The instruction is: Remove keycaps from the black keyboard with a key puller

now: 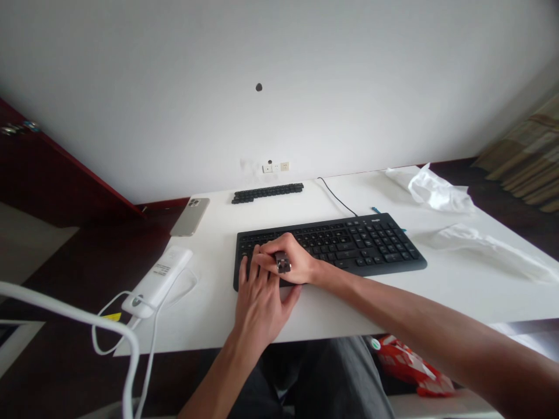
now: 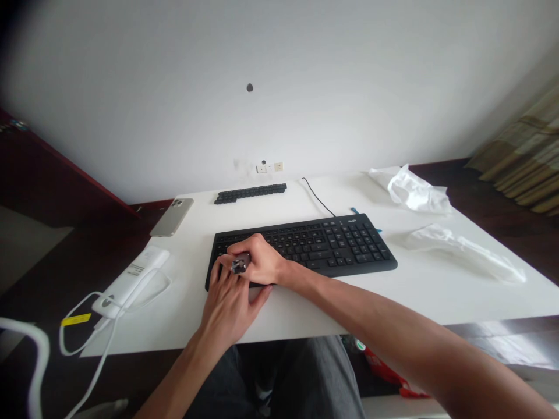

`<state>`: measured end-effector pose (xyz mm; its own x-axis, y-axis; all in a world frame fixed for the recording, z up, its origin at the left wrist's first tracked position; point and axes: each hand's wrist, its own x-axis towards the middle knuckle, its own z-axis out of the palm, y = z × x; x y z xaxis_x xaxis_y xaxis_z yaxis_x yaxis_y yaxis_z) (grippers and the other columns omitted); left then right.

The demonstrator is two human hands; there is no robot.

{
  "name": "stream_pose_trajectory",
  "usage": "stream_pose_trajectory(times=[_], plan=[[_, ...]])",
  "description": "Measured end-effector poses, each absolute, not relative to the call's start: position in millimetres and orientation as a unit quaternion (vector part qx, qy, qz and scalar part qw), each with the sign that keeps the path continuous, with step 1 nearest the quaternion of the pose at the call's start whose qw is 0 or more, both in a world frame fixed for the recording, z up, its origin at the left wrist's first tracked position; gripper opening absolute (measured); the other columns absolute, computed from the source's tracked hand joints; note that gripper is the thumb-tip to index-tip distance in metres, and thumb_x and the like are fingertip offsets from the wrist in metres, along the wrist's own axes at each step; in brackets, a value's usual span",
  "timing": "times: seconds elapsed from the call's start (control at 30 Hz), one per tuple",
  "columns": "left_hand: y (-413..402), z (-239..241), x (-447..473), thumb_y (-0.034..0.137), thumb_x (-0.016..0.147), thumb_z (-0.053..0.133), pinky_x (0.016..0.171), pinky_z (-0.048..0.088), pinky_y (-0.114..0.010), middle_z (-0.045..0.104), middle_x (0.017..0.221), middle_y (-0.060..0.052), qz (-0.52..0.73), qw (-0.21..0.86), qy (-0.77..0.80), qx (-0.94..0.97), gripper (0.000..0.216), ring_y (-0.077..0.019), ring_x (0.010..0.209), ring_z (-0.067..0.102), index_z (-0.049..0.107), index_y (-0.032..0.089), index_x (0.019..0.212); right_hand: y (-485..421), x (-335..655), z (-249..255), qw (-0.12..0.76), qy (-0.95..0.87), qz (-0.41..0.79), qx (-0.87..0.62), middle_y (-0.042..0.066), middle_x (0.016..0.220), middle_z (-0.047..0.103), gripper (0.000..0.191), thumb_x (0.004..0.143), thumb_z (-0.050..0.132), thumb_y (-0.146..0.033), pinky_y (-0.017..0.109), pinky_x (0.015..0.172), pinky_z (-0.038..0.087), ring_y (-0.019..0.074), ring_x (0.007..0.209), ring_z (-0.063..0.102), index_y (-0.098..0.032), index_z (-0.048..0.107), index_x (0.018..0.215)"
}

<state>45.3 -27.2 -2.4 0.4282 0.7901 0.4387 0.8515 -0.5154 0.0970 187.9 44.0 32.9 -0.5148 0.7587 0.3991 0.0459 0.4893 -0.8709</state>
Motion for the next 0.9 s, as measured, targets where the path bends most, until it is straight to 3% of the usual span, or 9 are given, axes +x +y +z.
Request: stream_pose_trajectory(times=[0.23, 0.4, 0.7, 0.9], plan=[[-27, -1, 44, 0.046, 0.097, 0.064, 0.122, 0.034, -0.060, 0.064, 0.145, -0.019, -0.225, 0.061, -0.484, -0.844, 0.058, -0.0410, 0.146, 0.048, 0.059, 0.012, 0.144, 44, 187, 34, 0.424, -0.803, 0.354, -0.222, -0.004, 0.060, 0.040, 0.039, 0.093, 0.053, -0.025, 0.027, 0.058, 0.033, 0.0103, 0.057, 0.030, -0.023, 0.032, 0.061], [-28, -1, 45, 0.042, 0.095, 0.068, 0.122, 0.035, -0.061, 0.059, 0.151, -0.018, -0.225, 0.056, -0.487, -0.842, 0.062, -0.0415, 0.149, 0.045, 0.056, 0.014, 0.149, 44, 187, 32, 0.428, -0.814, 0.326, -0.221, -0.004, 0.059, 0.040, 0.040, 0.094, 0.052, -0.023, 0.027, 0.058, 0.034, 0.0104, 0.056, 0.029, -0.024, 0.026, 0.062], [-28, -2, 45, 0.040, 0.093, 0.070, 0.123, 0.034, -0.062, 0.065, 0.145, -0.017, -0.225, 0.044, -0.491, -0.840, 0.062, -0.0421, 0.152, 0.040, 0.058, 0.015, 0.148, 44, 188, 31, 0.419, -0.830, 0.308, -0.202, -0.005, 0.057, 0.037, 0.037, 0.092, 0.048, -0.020, 0.026, 0.058, 0.035, 0.0108, 0.055, 0.029, -0.025, 0.025, 0.065], [-28, -5, 45, 0.038, 0.095, 0.068, 0.122, 0.034, -0.063, 0.053, 0.158, -0.015, -0.232, 0.043, -0.486, -0.842, 0.055, -0.0433, 0.155, 0.035, 0.061, 0.017, 0.145, 44, 187, 23, 0.442, -0.826, 0.285, -0.204, -0.004, 0.056, 0.039, 0.037, 0.093, 0.048, -0.022, 0.026, 0.056, 0.036, 0.0110, 0.053, 0.031, -0.025, 0.025, 0.064]])
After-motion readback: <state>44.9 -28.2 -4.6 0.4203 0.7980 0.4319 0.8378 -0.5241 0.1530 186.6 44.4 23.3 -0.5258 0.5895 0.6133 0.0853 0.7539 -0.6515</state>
